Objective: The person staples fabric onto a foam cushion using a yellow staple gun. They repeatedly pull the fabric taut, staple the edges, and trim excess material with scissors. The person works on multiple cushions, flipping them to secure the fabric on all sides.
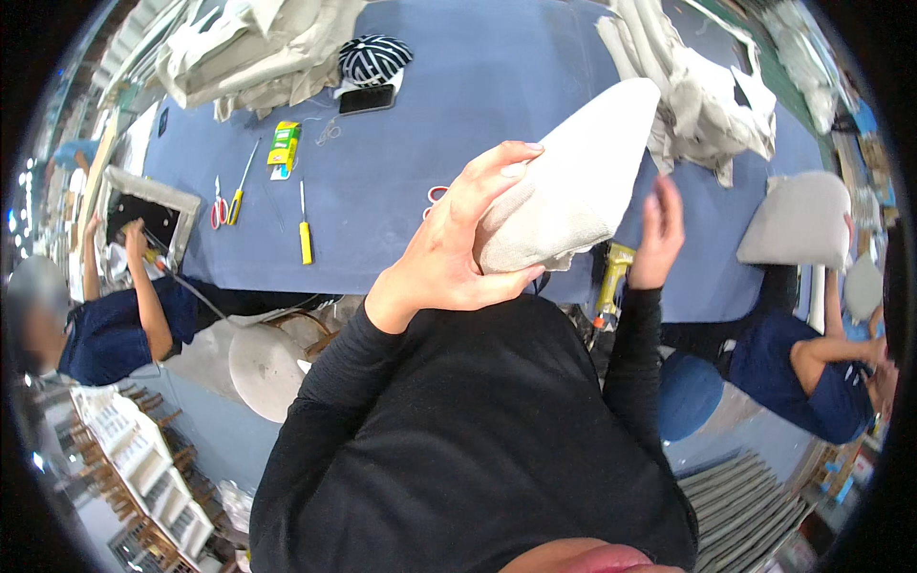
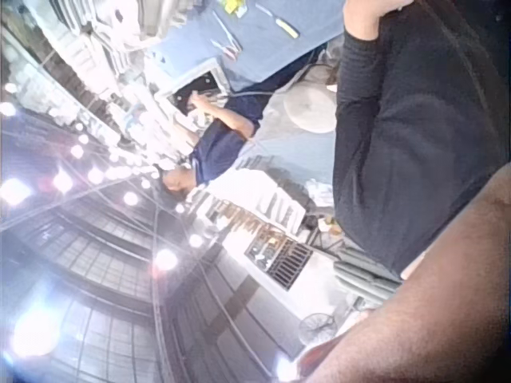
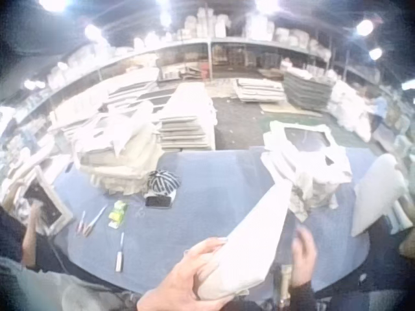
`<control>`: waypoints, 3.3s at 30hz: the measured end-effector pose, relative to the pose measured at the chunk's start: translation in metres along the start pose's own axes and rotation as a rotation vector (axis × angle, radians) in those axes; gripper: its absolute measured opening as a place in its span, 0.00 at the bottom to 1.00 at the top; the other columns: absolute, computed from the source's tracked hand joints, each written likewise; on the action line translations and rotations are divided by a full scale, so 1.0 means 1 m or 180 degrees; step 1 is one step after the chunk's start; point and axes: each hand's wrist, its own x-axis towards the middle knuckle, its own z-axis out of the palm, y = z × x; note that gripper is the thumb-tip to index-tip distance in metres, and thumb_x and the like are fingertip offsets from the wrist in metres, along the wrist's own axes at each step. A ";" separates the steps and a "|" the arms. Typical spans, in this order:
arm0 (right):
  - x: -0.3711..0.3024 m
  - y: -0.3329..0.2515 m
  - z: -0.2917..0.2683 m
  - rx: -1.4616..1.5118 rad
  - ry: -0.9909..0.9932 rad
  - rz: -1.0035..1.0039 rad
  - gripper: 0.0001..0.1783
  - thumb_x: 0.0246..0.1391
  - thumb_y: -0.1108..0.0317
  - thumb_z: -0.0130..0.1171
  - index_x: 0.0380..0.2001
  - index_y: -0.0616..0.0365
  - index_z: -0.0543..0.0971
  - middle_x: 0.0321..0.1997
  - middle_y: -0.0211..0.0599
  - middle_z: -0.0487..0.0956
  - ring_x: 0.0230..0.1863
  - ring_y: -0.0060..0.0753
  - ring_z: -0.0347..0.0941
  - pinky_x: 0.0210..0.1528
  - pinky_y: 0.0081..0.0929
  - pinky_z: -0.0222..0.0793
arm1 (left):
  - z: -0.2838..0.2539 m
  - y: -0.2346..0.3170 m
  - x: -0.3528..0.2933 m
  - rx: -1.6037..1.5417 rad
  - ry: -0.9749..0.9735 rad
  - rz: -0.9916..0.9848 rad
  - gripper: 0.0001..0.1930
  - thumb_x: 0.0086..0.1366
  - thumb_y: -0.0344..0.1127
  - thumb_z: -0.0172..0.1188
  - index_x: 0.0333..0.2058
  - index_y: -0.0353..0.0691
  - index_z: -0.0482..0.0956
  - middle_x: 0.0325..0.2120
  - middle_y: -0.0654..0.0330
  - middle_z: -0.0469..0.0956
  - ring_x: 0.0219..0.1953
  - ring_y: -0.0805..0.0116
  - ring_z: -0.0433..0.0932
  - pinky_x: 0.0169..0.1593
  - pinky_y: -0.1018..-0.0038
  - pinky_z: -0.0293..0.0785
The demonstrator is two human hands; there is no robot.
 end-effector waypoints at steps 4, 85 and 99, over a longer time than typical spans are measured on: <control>0.066 -0.103 0.018 0.0169 -0.0264 -0.1545 0.30 0.76 0.58 0.42 0.63 0.68 0.83 0.71 0.50 0.82 0.72 0.48 0.76 0.81 0.43 0.59 | 0.021 0.005 0.019 0.0165 -0.0314 0.0237 0.50 0.52 0.36 0.82 0.74 0.46 0.69 0.71 0.41 0.72 0.73 0.39 0.73 0.72 0.47 0.72; 0.080 -0.135 0.075 0.0074 -0.0713 -0.0983 0.30 0.77 0.56 0.42 0.42 0.61 0.92 0.40 0.43 0.92 0.43 0.42 0.86 0.55 0.38 0.75 | -0.219 -0.184 -0.322 0.4684 0.0291 -0.4912 0.28 0.68 0.43 0.72 0.65 0.46 0.79 0.52 0.49 0.84 0.53 0.43 0.87 0.57 0.46 0.80; 0.084 -0.138 0.097 0.0021 -0.0700 -0.1286 0.26 0.76 0.58 0.45 0.42 0.58 0.93 0.37 0.41 0.92 0.40 0.43 0.86 0.51 0.40 0.75 | -0.201 -0.063 -0.095 0.0375 -0.0110 -0.2858 0.19 0.77 0.33 0.69 0.61 0.36 0.76 0.40 0.65 0.83 0.32 0.78 0.80 0.35 0.77 0.78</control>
